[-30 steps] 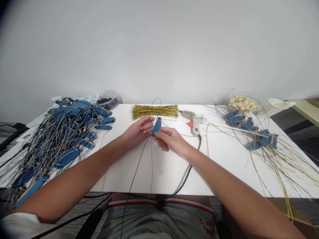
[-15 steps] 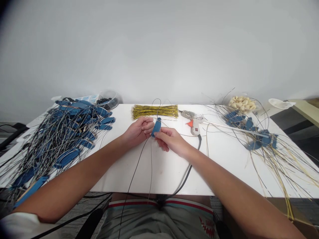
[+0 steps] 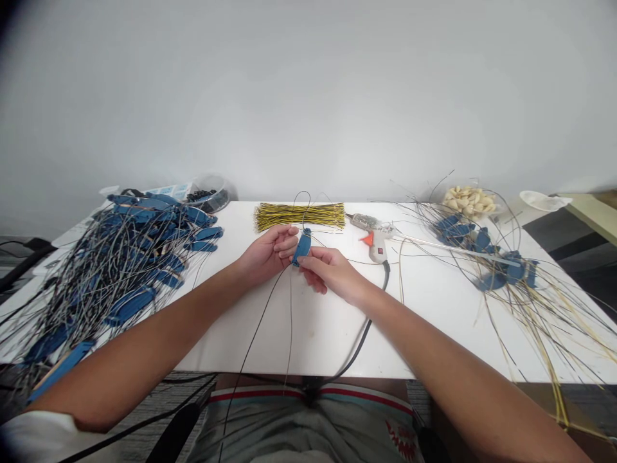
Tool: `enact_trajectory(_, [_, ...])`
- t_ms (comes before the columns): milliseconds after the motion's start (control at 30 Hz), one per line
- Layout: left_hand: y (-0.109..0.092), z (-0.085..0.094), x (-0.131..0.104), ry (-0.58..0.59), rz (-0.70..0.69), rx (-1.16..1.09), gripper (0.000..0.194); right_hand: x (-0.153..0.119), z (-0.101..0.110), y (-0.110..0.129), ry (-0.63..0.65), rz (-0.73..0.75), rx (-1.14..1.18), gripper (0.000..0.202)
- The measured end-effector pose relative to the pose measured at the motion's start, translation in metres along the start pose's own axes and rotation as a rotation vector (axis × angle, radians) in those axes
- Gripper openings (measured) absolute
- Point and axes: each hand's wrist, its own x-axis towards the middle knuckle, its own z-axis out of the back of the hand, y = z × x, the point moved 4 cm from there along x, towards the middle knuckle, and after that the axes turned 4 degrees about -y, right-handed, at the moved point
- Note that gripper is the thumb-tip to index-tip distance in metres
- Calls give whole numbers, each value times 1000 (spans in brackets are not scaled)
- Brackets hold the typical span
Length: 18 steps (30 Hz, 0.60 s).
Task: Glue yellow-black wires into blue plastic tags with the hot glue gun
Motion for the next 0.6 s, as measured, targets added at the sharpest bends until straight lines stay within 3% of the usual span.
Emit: enact_trajectory(600, [-1,-4,-2,-13,-30,99,45,-1,0,1,9,-9,-19,33])
